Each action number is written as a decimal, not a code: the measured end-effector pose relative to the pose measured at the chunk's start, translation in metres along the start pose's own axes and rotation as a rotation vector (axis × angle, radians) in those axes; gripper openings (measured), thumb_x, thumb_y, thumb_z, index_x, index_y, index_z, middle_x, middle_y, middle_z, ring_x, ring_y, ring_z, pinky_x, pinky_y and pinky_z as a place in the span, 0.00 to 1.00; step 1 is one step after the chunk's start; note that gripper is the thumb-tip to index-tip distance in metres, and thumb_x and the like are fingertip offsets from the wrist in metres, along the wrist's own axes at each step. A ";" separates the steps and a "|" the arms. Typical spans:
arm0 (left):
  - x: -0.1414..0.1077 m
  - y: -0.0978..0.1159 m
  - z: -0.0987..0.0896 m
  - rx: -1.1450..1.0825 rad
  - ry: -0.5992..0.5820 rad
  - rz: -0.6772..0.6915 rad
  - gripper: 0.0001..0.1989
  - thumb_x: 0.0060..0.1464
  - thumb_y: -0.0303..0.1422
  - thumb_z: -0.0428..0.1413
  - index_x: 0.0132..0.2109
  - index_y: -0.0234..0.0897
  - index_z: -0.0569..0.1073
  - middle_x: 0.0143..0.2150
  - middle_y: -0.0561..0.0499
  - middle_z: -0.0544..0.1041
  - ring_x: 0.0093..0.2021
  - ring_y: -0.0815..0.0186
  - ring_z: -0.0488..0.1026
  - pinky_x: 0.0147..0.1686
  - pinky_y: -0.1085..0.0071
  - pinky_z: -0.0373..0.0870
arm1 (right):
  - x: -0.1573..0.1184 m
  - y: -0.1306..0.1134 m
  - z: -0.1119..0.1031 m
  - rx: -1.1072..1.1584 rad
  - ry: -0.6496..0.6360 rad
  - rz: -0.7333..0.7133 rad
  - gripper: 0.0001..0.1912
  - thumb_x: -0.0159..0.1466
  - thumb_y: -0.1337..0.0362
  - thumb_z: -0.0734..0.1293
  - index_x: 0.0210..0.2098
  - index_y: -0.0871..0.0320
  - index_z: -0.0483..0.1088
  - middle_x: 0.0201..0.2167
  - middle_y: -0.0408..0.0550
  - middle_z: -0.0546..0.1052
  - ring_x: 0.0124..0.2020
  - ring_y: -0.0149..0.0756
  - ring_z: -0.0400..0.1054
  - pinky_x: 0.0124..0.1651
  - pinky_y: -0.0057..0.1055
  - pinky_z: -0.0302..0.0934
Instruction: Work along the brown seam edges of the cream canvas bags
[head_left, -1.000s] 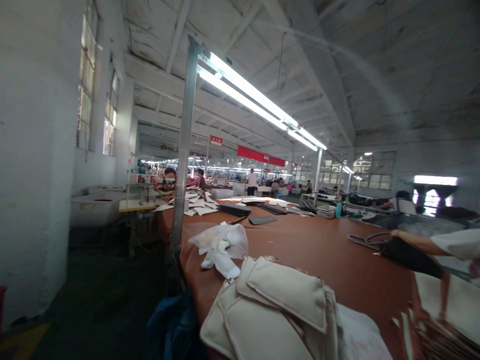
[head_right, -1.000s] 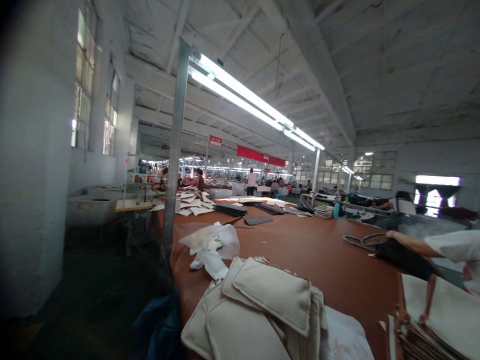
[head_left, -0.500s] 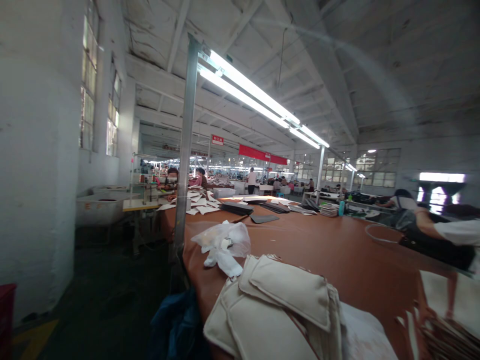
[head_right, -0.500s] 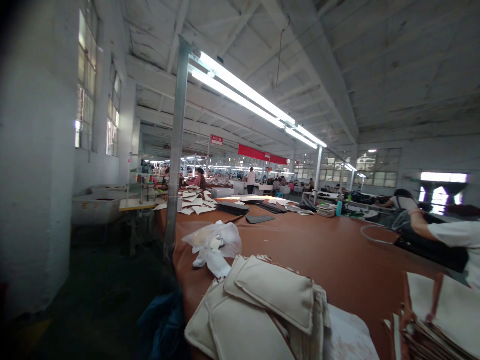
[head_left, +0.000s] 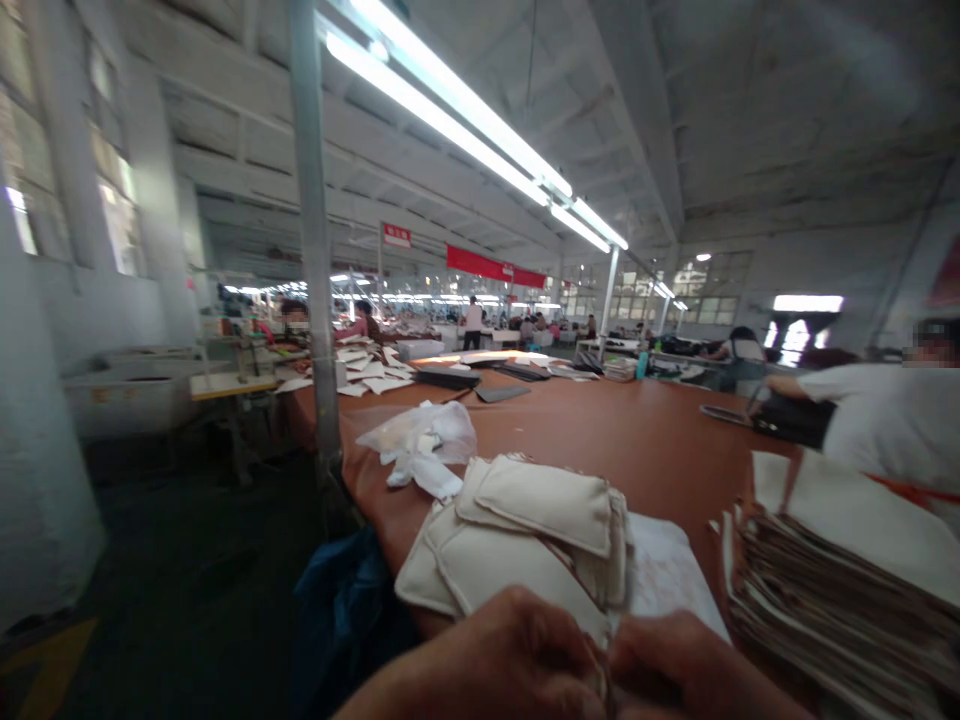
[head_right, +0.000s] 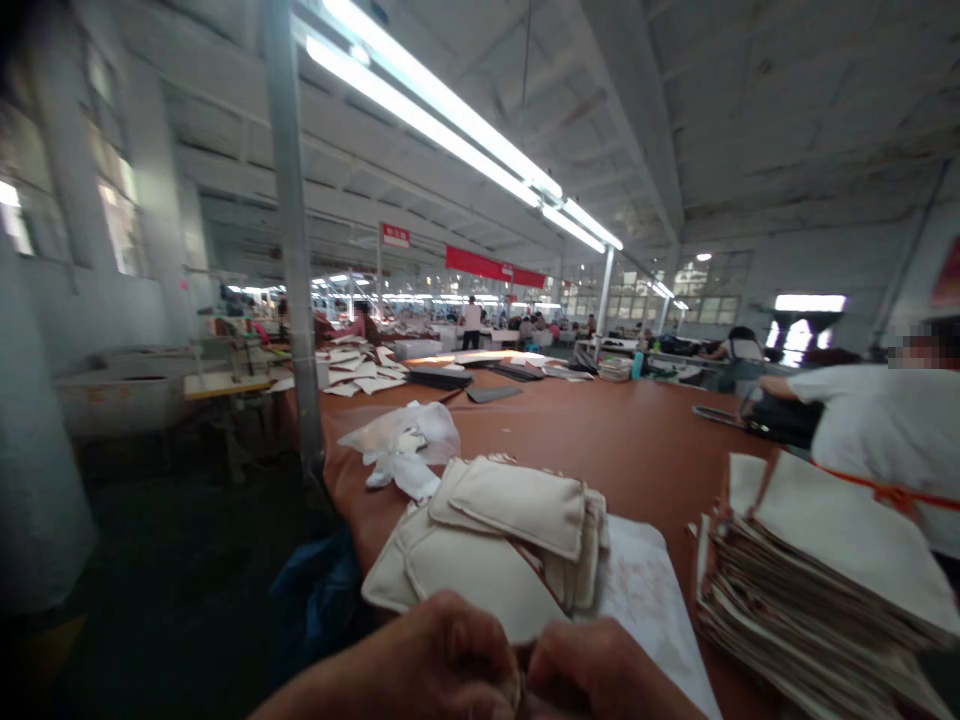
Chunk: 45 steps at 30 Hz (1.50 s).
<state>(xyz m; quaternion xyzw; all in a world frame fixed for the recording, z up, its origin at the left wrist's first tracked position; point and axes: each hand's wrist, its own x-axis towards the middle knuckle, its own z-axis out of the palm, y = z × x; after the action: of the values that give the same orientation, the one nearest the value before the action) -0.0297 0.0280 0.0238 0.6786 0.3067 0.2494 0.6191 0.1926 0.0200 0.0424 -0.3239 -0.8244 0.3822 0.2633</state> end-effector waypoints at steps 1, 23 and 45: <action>0.004 -0.001 0.000 0.014 -0.015 0.007 0.14 0.49 0.39 0.67 0.35 0.31 0.77 0.29 0.55 0.73 0.28 0.73 0.65 0.30 0.76 0.62 | -0.002 0.005 0.000 0.000 0.015 0.046 0.07 0.61 0.65 0.72 0.28 0.59 0.72 0.23 0.41 0.73 0.26 0.31 0.64 0.25 0.26 0.55; 0.015 -0.022 0.048 -0.097 -0.073 -0.136 0.17 0.57 0.45 0.58 0.34 0.34 0.67 0.30 0.55 0.63 0.30 0.70 0.55 0.29 0.74 0.53 | -0.060 0.035 0.040 -0.372 0.291 -0.160 0.08 0.71 0.69 0.56 0.36 0.57 0.63 0.31 0.45 0.70 0.32 0.34 0.63 0.34 0.30 0.56; 0.030 -0.007 0.065 0.182 -0.030 -0.045 0.09 0.56 0.31 0.48 0.29 0.35 0.68 0.27 0.56 0.62 0.29 0.69 0.57 0.28 0.74 0.54 | -0.068 0.035 0.026 0.600 0.202 0.318 0.23 0.63 0.44 0.67 0.32 0.60 0.65 0.28 0.42 0.65 0.28 0.29 0.55 0.30 0.25 0.51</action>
<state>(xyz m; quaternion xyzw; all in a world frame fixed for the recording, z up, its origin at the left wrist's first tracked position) 0.0369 0.0051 0.0081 0.7287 0.3340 0.1961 0.5648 0.2308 -0.0247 -0.0130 -0.3929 -0.5844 0.6095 0.3642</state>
